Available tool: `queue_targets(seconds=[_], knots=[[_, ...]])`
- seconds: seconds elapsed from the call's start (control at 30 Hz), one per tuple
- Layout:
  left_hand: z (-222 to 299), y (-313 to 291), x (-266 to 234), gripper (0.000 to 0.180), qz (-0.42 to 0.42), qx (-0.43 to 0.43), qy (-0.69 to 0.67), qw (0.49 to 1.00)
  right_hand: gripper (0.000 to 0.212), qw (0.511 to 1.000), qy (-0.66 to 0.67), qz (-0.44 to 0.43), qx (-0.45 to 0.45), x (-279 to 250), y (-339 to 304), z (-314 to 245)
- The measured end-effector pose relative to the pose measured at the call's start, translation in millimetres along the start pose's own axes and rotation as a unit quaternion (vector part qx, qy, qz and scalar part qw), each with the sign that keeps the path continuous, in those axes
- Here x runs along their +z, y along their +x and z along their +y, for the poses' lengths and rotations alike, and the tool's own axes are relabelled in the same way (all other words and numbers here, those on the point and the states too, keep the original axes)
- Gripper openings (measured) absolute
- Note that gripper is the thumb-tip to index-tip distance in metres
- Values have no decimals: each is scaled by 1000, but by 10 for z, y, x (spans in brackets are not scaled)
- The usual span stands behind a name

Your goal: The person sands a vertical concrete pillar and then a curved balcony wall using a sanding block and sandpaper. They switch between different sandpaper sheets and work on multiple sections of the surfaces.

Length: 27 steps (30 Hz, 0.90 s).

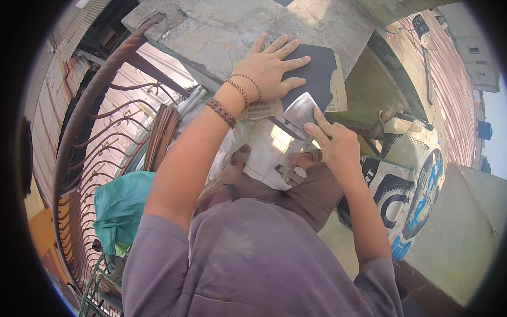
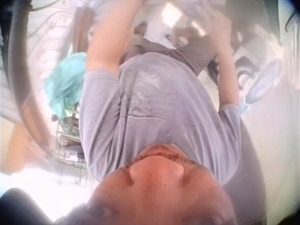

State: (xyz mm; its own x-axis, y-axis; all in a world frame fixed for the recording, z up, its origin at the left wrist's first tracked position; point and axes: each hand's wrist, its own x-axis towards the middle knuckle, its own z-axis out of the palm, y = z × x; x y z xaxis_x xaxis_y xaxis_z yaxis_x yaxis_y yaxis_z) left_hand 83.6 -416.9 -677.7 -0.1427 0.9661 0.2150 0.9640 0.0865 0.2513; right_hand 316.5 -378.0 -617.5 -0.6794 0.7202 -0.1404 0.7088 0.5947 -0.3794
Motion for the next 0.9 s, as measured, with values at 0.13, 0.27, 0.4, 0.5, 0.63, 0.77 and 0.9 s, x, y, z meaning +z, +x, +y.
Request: queue_targets(seconds=[0.13, 0.27, 0.4, 0.5, 0.63, 0.77, 0.9], knots=[[-42, 47, -2, 55, 18, 12, 6, 1000, 45, 993, 55, 27, 101, -145, 194, -11], [-39, 51, -39, 57, 8, 16, 22, 1000, 49, 995, 59, 55, 52, 2, 133, 186], [-38, 70, -14, 56, 11, 25, 27, 999, 52, 999, -3, 46, 15, 56, 21, 75], [-48, 59, -38, 55, 6, 16, 22, 1000, 55, 999, 10, 34, 17, 23, 51, 103], [-41, 66, -26, 54, 10, 19, 23, 1000, 51, 995, 34, 41, 82, 30, 144, 53], [-36, 60, -36, 50, 13, 10, 21, 1000, 55, 990, 82, 42, 105, -42, 232, 80], [-35, 65, 2, 46, 17, 13, 20, 1000, 45, 999, -48, 16, -21, 42, 8, -51]])
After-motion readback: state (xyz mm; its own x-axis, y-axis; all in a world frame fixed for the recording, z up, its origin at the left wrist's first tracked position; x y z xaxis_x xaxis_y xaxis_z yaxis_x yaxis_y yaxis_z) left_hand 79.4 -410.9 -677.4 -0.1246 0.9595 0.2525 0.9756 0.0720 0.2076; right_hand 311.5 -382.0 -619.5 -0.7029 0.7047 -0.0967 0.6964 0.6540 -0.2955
